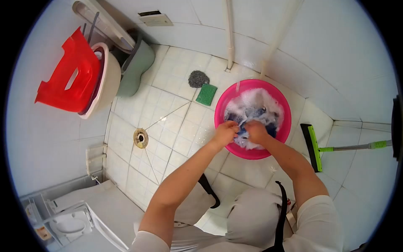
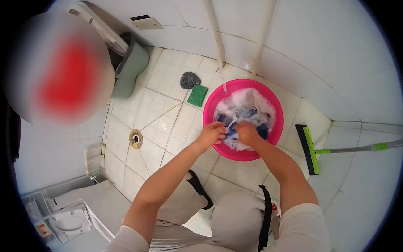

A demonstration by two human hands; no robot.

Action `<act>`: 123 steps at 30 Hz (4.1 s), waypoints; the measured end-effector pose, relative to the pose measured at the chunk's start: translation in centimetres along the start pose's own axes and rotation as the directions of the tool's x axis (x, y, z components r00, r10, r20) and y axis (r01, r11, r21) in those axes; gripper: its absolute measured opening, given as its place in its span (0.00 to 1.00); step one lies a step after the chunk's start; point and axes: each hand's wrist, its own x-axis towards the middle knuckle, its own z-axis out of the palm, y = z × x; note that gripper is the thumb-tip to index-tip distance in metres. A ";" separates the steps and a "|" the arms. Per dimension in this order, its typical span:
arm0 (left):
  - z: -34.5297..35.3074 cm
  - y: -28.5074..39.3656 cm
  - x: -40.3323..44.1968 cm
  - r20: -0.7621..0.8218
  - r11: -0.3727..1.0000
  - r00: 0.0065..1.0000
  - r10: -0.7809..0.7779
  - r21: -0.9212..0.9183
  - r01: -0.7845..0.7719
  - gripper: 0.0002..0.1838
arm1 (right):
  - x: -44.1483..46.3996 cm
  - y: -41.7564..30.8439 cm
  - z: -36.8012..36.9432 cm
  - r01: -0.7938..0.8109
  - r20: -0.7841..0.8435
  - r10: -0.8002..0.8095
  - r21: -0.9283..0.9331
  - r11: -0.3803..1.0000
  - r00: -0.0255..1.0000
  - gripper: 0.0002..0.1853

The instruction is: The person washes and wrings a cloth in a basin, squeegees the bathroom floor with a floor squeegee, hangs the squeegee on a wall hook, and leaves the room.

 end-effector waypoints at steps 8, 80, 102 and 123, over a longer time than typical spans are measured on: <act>2.8 -1.2 0.5 0.174 0.810 0.960 -0.221 -0.515 0.280 0.43 | -1.7 -7.9 -10.9 -0.273 -0.260 0.536 0.639 0.719 0.803 0.14; 8.4 -4.5 4.5 -0.534 0.853 0.842 -0.081 -0.474 -0.219 0.53 | 6.7 2.9 -1.2 -0.593 -0.245 0.649 0.268 0.759 0.720 0.35; 7.6 -2.4 3.0 -0.392 0.708 0.919 0.047 -0.636 -0.307 0.27 | 6.2 4.2 -3.3 -0.568 -0.270 0.687 0.405 0.717 0.675 0.32; 5.8 -1.6 4.1 -0.315 0.649 0.947 -0.062 -0.734 -0.201 0.26 | 5.5 -1.8 -5.5 -0.569 -0.085 0.748 0.595 0.568 0.658 0.25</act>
